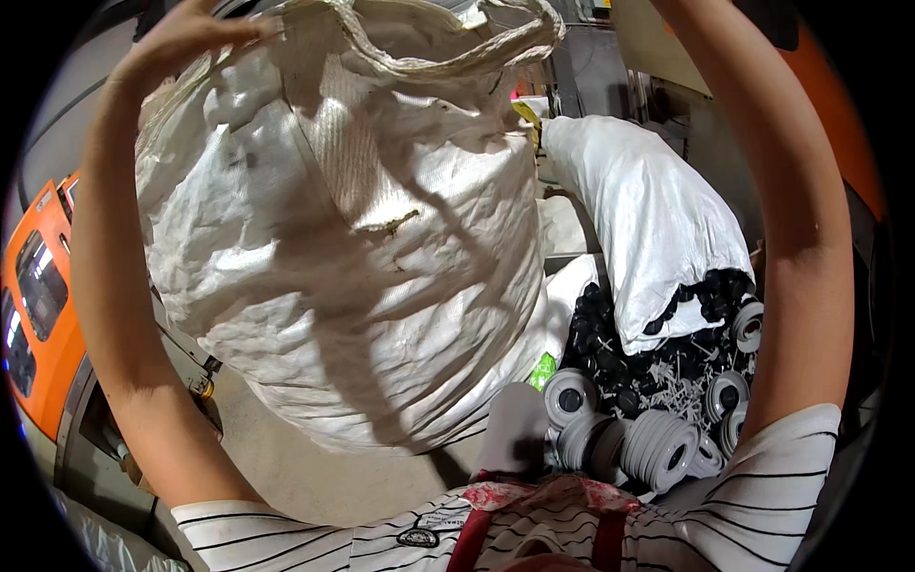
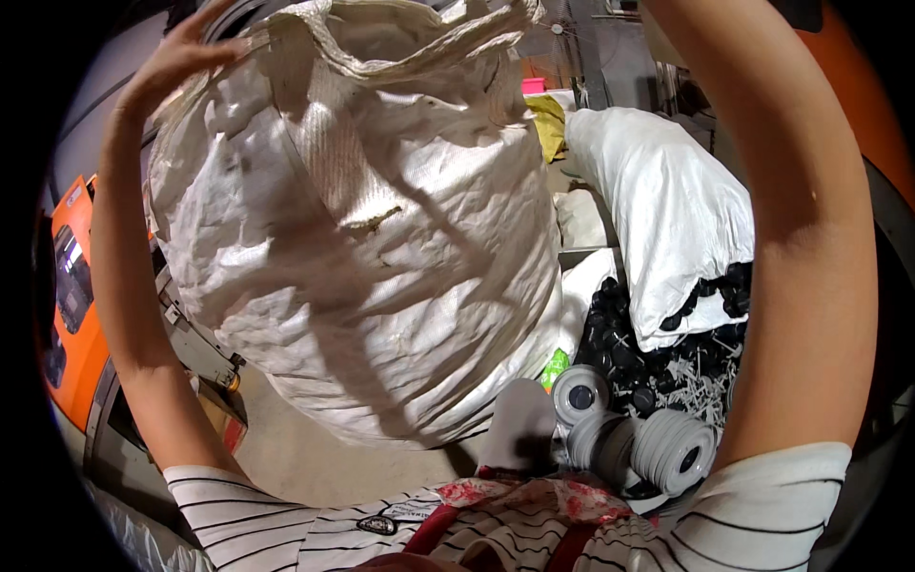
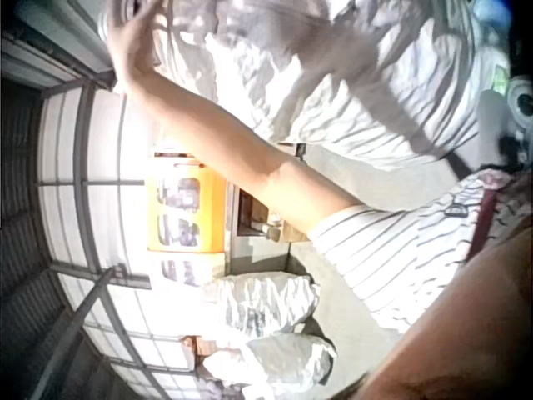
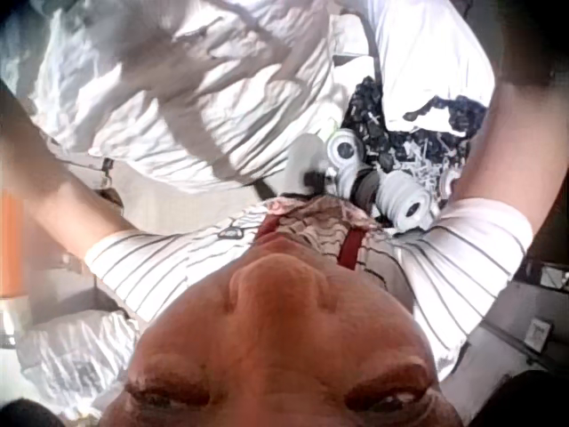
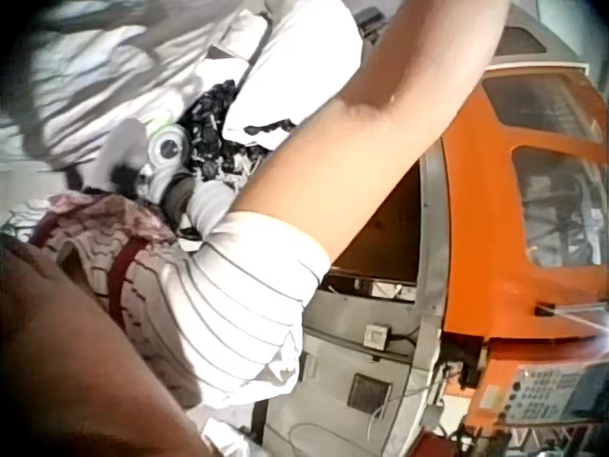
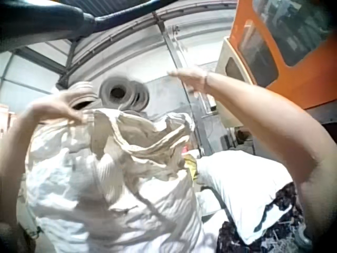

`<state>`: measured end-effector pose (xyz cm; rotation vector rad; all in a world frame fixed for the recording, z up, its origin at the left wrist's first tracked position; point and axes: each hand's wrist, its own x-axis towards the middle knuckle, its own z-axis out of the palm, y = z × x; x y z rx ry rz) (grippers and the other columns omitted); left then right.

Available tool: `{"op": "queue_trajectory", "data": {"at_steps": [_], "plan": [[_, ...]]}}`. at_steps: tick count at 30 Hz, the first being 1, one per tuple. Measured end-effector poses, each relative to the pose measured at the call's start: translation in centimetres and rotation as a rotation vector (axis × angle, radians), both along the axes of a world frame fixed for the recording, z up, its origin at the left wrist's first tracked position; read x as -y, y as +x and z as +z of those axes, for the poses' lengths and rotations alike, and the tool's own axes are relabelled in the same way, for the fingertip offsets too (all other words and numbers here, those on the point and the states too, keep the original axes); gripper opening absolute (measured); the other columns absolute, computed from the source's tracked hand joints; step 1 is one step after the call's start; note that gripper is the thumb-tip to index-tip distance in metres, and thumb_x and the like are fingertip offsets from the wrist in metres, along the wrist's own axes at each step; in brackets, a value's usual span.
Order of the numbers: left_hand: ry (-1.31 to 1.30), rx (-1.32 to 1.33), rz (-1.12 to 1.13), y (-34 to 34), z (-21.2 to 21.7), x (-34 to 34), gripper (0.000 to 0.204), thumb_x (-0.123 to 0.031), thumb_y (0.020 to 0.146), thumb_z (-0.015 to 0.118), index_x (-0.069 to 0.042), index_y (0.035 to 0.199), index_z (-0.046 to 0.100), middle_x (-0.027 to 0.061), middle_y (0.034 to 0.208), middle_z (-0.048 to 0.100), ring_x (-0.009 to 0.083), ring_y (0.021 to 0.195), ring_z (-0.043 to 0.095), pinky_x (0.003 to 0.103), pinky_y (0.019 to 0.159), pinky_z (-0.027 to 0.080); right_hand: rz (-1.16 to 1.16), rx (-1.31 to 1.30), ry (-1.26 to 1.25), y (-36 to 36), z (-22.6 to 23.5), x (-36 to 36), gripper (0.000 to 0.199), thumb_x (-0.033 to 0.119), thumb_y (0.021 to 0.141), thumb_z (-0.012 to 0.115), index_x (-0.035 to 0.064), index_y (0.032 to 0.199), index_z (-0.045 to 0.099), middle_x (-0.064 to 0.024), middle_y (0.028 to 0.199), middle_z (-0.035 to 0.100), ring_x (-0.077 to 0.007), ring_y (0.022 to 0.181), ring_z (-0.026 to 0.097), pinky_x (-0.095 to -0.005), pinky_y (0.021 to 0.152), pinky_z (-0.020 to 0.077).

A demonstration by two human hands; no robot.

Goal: The person sits on the floor and repeatedly picks up white plastic rings and black plastic caps. They insert the black caps into the center of the white rings and then place the assembled units into a large white sack. The person continues this repetitive assembly process throughout the video.

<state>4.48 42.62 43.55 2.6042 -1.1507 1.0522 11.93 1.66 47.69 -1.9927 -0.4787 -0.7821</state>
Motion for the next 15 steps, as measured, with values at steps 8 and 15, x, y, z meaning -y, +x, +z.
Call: {"op": "queue_trajectory", "data": {"at_steps": [8, 15], "plan": [[0.238, 0.396, 0.342, 0.8, -1.0, 0.9, 0.050, -0.028, 0.077, 0.068, -0.005, 0.119, 0.056, 0.0198, 0.116, 0.058, 0.0353, 0.103, 0.057, 0.041, 0.087, 0.047, 0.108, -0.139, -0.706, -6.4, -9.8, -6.3, 0.092, 0.042, 0.074, 0.074, 0.0057, 0.145, 0.027, -0.0173, 0.136, 0.046, -0.0265, 0.121, 0.049, -0.0396, 0.101, 0.0383], [-0.114, 0.408, 0.242, 1.9, 0.1, 2.2, 0.022, -0.022, 0.080, 0.064, -0.001, 0.087, 0.067, 0.0198, 0.082, 0.066, 0.0330, 0.079, 0.064, 0.040, 0.070, 0.050, -0.755, 0.517, -0.990, 1.0, -6.1, -3.9, 0.021, 0.024, 0.077, 0.061, 0.0041, 0.080, 0.066, -0.0174, 0.085, 0.066, -0.0330, 0.084, 0.065, -0.0427, 0.072, 0.0506]]}}
